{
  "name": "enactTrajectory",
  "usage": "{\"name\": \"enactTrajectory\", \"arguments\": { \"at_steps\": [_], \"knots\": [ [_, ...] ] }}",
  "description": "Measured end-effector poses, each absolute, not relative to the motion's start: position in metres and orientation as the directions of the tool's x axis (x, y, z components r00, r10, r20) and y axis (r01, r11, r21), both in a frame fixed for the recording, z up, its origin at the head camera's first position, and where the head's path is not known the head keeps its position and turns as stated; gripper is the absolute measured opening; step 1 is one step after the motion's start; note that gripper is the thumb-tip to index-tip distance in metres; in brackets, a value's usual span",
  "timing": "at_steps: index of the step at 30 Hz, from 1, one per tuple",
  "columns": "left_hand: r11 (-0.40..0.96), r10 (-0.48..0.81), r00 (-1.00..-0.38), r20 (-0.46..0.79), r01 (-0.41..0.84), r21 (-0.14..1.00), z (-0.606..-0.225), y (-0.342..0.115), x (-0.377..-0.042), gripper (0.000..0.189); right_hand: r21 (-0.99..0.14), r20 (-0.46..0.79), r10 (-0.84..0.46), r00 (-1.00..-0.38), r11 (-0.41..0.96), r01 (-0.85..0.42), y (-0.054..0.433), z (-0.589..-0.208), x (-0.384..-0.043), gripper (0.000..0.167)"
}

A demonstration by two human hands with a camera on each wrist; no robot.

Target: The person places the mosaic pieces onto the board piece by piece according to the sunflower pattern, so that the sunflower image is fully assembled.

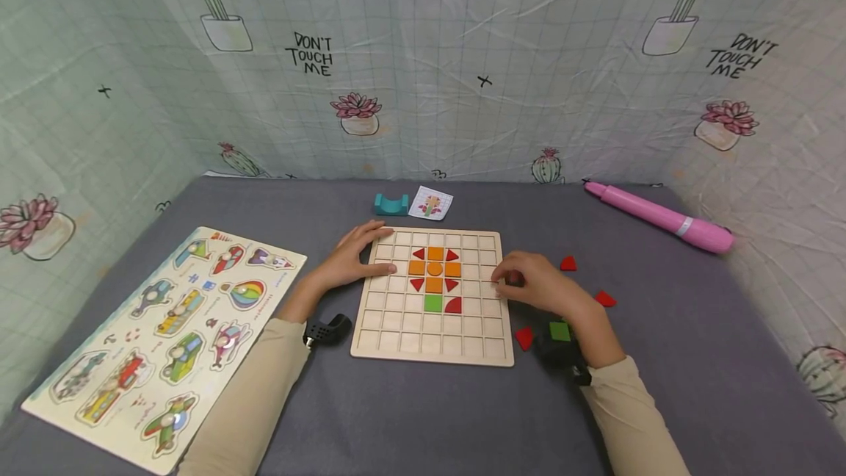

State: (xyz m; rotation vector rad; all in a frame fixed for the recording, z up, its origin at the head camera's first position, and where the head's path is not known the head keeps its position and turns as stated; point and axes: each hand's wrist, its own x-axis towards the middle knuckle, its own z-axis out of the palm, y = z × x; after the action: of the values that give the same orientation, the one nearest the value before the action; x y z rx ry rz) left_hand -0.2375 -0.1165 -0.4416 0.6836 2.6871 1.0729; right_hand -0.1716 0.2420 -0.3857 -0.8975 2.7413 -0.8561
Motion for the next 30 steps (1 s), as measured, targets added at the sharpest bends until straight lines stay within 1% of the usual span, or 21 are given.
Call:
{"name": "enactTrajectory", "arguments": {
  "at_steps": [5,10,16,30],
  "knots": [
    [0.636,0.47,-0.883,0.016,0.351,0.687,-0.442,-0.117,-0.237,0.075,-0.524,0.07,-0.55,-0.832,0.69,-0.5,0.255,-0.387,-0.174,0.014],
    [0.635,0.475,-0.88,0.022,0.36,0.684,-0.443,-0.117,-0.238,0.075,-0.474,0.027,-0.526,-0.85,0.742,-0.474,0.262,-0.39,-0.177,0.017],
    [0.635,0.474,-0.88,0.023,0.36,0.684,-0.444,-0.117,-0.239,0.075,-0.483,0.002,-0.513,-0.858,0.751,-0.45,0.267,-0.394,-0.178,0.02],
    [0.632,0.475,-0.88,0.019,0.357,0.688,-0.443,-0.117,-0.238,0.075,-0.479,0.047,-0.519,-0.853,0.738,-0.475,0.268,-0.397,-0.178,0.016]
  ]
}}
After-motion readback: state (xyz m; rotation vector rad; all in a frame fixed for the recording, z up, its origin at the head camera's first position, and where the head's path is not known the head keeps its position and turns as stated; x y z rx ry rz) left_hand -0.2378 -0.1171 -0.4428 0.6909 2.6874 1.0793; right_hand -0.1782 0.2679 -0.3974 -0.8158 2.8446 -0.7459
